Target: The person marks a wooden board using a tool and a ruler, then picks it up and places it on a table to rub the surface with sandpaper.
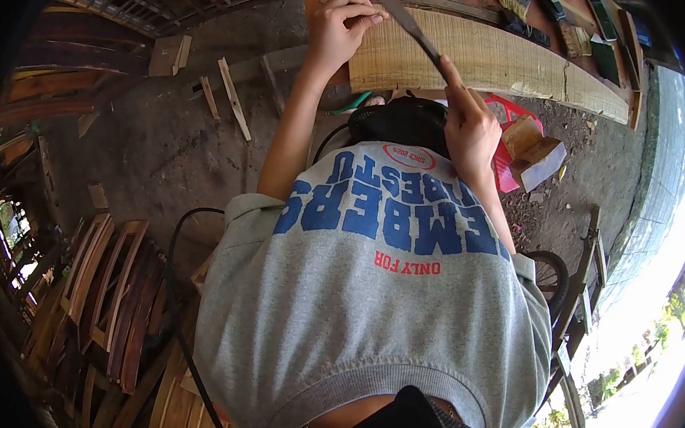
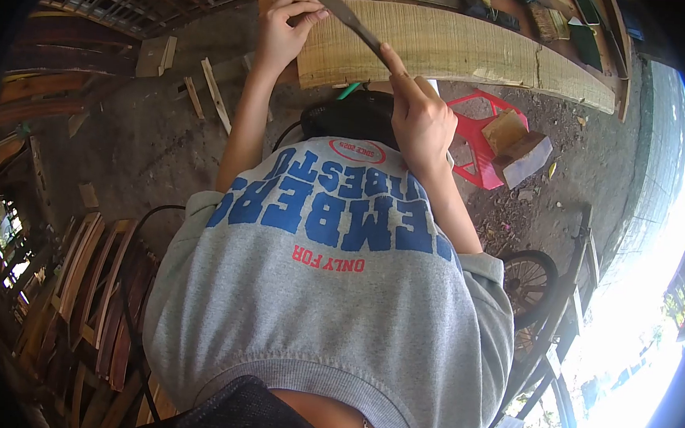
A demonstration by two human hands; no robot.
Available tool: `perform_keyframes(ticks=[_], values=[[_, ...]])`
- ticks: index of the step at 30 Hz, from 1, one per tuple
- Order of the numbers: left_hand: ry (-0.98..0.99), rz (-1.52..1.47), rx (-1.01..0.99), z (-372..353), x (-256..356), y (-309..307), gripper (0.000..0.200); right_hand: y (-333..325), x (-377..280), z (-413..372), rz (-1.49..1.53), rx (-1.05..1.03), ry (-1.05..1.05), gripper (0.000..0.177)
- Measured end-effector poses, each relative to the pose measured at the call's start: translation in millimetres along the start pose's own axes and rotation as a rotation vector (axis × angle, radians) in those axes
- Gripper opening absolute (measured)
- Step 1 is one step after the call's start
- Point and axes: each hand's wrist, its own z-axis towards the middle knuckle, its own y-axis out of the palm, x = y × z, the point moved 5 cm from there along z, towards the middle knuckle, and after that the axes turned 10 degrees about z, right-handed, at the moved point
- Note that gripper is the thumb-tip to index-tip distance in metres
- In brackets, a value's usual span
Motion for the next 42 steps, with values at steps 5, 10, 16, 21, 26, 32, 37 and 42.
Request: perform_keyframes(ticks=[5,10,16,21,26,32,37,42], values=[[-0.012,0.048,-0.008,-1.2,2.8,-1.4,0.012,6.0,4.2,2.7,0.059,-0.022,-0.051,0.05],[0.028,0.017,0.01,-2.6,1.0,-0.9,0.012,8.2,5.2,1.6,-0.032,-0.028,-0.042,0.046],[-0.086,-0.024,-0.077,-3.4,-4.6,2.3,0.013,2.8,3.4,3.5,-0.007,-0.022,-0.032,0.049],[-0.149,-0.004,-0.121,-7.6,-5.3,2.9,0.013,-2.4,2.0,0.2,0.021,-0.039,0.038,0.051],[-0.099,-0.005,-0.068,-3.9,-4.0,1.5,0.012,10.7,17.0,-3.4,0.012,-0.055,0.044,0.05],[-0.112,-0.019,-0.097,-7.2,-3.4,2.0,0.012,4.8,14.6,-10.3,0.053,0.007,0.039,0.049],[-0.097,-0.033,-0.085,-3.6,-5.8,2.3,0.013,1.1,7.1,-6.2,0.035,0.009,0.026,0.051],[-0.101,-0.032,-0.086,-10.9,-3.3,0.5,0.014,-1.7,0.8,-7.1,0.079,-0.006,0.078,0.053]])
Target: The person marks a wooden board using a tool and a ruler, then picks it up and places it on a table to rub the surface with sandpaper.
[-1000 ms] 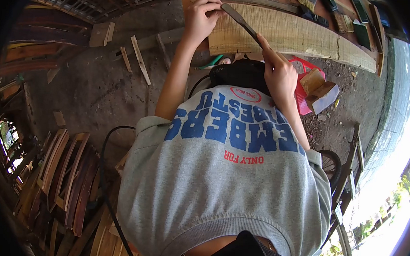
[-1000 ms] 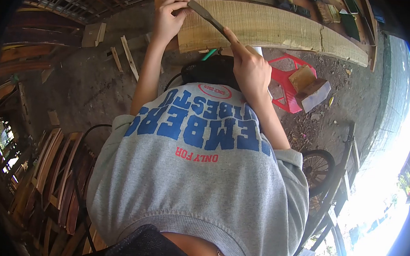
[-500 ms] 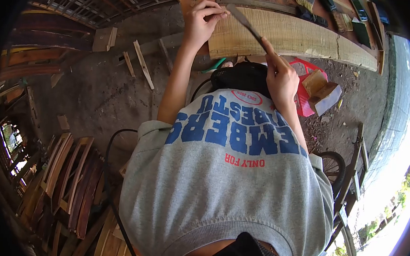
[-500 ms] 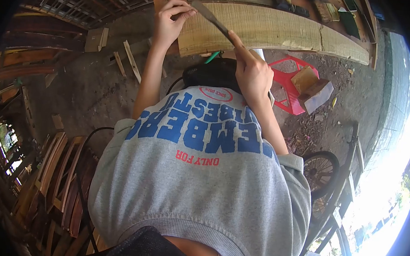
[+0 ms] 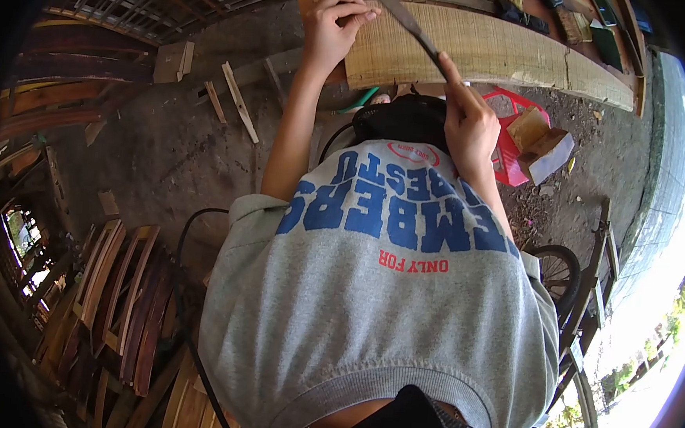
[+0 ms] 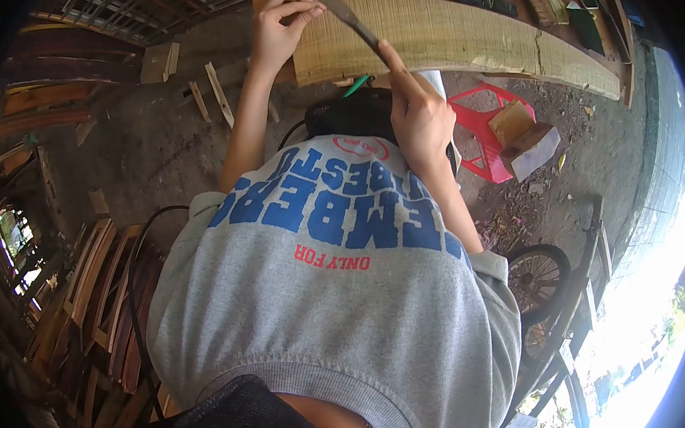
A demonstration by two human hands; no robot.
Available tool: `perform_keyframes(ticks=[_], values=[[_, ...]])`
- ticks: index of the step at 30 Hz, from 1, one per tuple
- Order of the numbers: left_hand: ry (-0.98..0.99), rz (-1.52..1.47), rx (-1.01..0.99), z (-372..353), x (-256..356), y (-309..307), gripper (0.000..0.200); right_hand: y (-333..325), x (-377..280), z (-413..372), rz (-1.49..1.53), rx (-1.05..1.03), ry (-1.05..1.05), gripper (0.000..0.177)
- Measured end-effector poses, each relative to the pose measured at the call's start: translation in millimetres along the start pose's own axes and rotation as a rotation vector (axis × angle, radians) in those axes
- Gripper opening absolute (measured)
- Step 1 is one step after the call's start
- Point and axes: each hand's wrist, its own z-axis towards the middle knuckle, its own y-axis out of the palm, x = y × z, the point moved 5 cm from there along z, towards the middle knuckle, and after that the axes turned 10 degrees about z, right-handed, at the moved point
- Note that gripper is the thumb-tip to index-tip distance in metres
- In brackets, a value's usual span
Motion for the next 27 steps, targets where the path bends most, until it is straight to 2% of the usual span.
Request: perform_keyframes(ticks=[5,7,9,10,11,13,16,27], values=[[0.064,0.03,0.059,7.0,-0.5,-0.4,0.014,10.2,16.3,3.0,-0.012,-0.033,-0.018,0.049],[0.045,0.04,0.056,3.9,-2.9,0.7,0.013,3.8,20.9,-0.1,-0.011,-0.032,0.15,0.047],[-0.117,-0.298,0.082,4.9,-16.2,3.8,0.012,1.1,28.5,0.9,-0.018,-0.032,0.195,0.045],[-0.183,-0.309,0.054,5.2,-12.6,0.2,0.011,0.2,32.4,0.3,-0.027,-0.024,0.212,0.044],[-0.182,-0.309,0.054,6.2,-13.7,0.1,0.011,-0.3,35.3,1.0,-0.036,-0.016,0.227,0.043],[-0.075,-0.115,-0.034,7.0,-9.7,2.8,0.012,0.5,36.9,1.7,-0.026,-0.009,0.219,0.043],[-0.035,-0.062,-0.033,8.2,-4.2,0.9,0.012,0.5,35.5,1.1,-0.02,-0.005,0.216,0.042],[0.004,-0.054,-0.003,7.2,-1.7,1.4,0.011,-1.6,31.9,1.6,-0.029,-0.016,0.227,0.042]])
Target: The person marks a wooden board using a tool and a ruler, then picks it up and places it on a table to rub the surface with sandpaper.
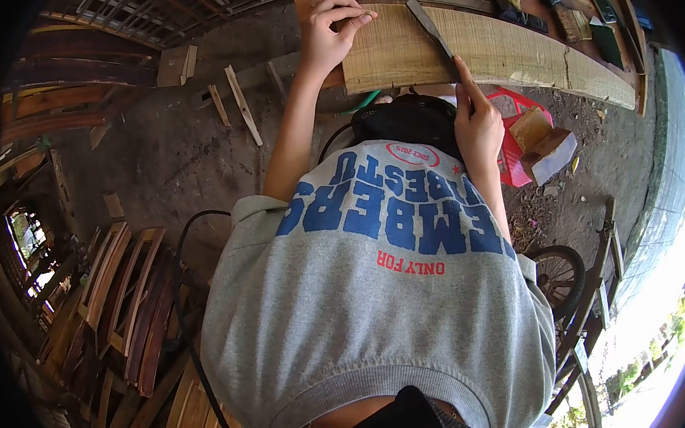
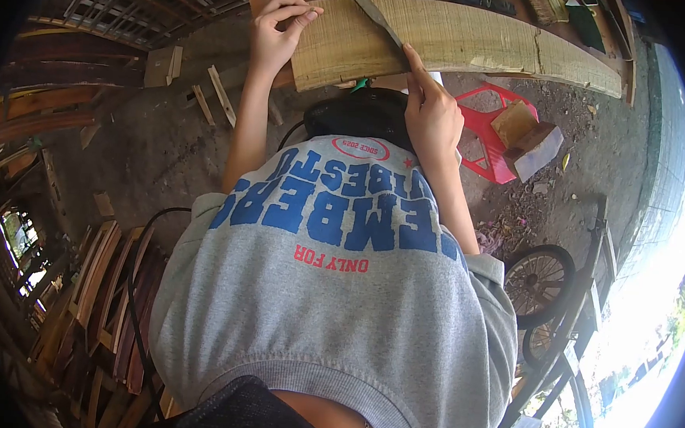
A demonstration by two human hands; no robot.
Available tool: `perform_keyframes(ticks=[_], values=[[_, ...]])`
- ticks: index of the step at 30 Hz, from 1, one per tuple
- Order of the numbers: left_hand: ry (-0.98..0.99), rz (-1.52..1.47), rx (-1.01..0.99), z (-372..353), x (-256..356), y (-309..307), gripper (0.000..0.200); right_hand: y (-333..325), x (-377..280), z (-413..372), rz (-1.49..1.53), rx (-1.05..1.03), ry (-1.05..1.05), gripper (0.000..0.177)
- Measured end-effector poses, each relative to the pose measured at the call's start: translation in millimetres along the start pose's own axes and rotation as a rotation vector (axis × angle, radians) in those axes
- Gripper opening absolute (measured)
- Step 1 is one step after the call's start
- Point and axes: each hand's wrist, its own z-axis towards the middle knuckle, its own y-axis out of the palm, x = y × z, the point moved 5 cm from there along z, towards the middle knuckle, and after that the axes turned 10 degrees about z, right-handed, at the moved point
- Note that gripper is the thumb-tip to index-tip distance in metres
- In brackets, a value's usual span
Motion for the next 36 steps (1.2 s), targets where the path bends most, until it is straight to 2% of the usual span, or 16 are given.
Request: perform_keyframes(ticks=[4,9,11,12,15,18,20,22,23,26,28,30,31,33,36], values=[[0.079,0.041,0.045,2.3,2.1,-0.2,0.007,-0.2,0.1,0.1,-0.014,-0.007,0.004,0.042],[0.083,0.045,0.034,1.6,-1.4,0.7,0.009,-5.1,-7.4,0.3,0.011,0.007,-0.037,0.041],[0.055,0.029,0.019,-2.2,-3.1,0.6,0.01,-8.1,-19.9,-2.8,0.25,0.105,-0.199,0.043],[0.058,0.044,0.015,-1.9,-2.6,0.6,0.01,-6.6,-21.7,-3.1,0.251,0.104,-0.197,0.043],[0.066,0.074,0.02,1.2,-1.8,-0.5,0.011,5.7,-23.2,1.8,0.038,-0.024,-0.289,0.048],[0.084,0.093,0.029,2.5,-3.2,-1.2,0.013,-1.9,-27.9,-1.9,-0.051,-0.008,-0.288,0.049],[0.099,0.096,0.024,-1.7,-4.6,0.7,0.015,-4.1,-32.3,-3.3,-0.027,0.017,-0.284,0.049],[0.04,-0.08,-0.017,-0.4,-7.5,5.4,0.008,0.6,-27.2,-0.9,0.011,0.052,-0.347,0.048],[0.042,-0.08,-0.017,-0.7,-6.2,4.2,0.008,6.1,-21.3,1.2,-0.048,-0.009,-0.323,0.048],[-0.01,-0.061,-0.06,2.4,-5.4,2.9,0.008,-2.3,-22.1,-2.1,-0.015,0.017,-0.295,0.048],[0.087,-0.072,-0.032,3.2,2.8,2.7,0.006,-2.8,-21.4,-5.0,0.081,0.078,-0.318,0.048],[0.077,-0.125,-0.026,2.8,-1.1,4.4,0.005,2.9,-19.1,-1.1,-0.104,-0.022,-0.293,0.048],[0.085,-0.074,-0.03,1.7,1.2,2.6,0.005,2.8,-18.8,-1.9,-0.102,-0.02,-0.29,0.048],[0.092,-0.016,-0.019,6.0,0.9,0.5,0.005,-2.5,-19.6,1.9,0.037,0.065,-0.329,0.049],[0.053,-0.112,-0.055,2.6,0.3,3.1,0.006,-2.1,-18.0,-2.2,0.154,0.098,-0.319,0.049]])
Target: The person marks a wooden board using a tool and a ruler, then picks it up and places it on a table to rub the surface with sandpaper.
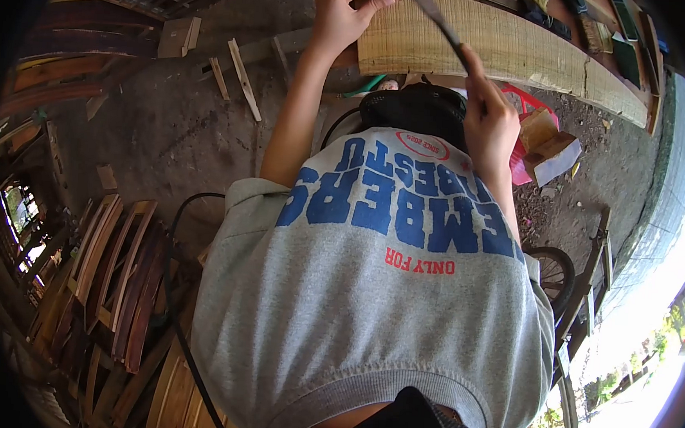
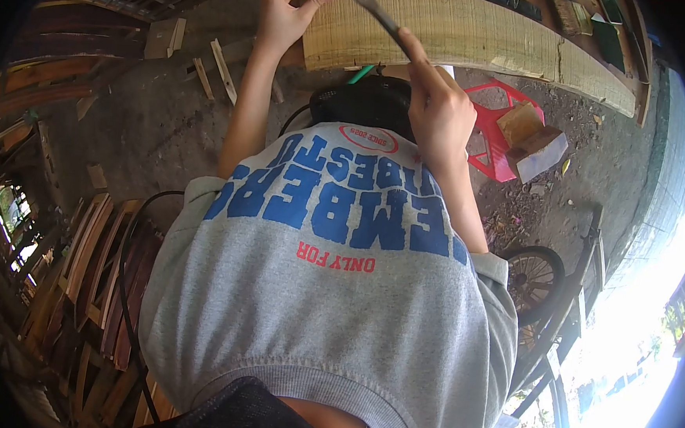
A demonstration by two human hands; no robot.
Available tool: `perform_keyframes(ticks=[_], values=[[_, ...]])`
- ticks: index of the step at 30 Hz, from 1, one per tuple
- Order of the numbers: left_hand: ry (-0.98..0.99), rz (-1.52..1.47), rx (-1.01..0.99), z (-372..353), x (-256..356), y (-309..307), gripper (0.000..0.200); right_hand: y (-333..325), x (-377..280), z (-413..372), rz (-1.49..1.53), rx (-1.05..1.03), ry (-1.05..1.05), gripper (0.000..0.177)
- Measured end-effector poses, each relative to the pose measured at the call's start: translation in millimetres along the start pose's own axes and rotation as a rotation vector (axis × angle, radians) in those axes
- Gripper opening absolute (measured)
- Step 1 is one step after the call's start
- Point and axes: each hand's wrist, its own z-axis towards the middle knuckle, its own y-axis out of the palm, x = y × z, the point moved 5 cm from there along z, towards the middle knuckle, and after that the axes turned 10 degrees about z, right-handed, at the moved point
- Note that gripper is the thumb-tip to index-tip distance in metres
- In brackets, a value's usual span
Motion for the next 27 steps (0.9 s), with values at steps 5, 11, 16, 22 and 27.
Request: perform_keyframes(ticks=[5,11,16,22,27], values=[[-0.005,-0.015,0.016,0.4,-3.0,0.0,0.009,5.2,-1.4,0.8,-0.104,-0.091,-0.017,0.049],[-0.005,-0.045,0.017,4.0,-7.9,3.3,0.009,1.3,0.0,-1.6,-0.158,-0.1,-0.017,0.045],[0.041,0.059,0.042,-2.7,-12.0,2.2,0.008,4.7,-0.3,-0.3,-0.176,-0.098,0.002,0.045],[-0.008,0.08,0.02,-2.2,-8.8,-0.5,0.006,8.2,-3.8,0.8,-0.179,-0.146,0.069,0.045],[-0.052,0.034,-0.01,-2.7,-3.7,-0.3,0.005,-2.2,12.3,-2.2,-0.118,-0.102,0.169,0.044]])
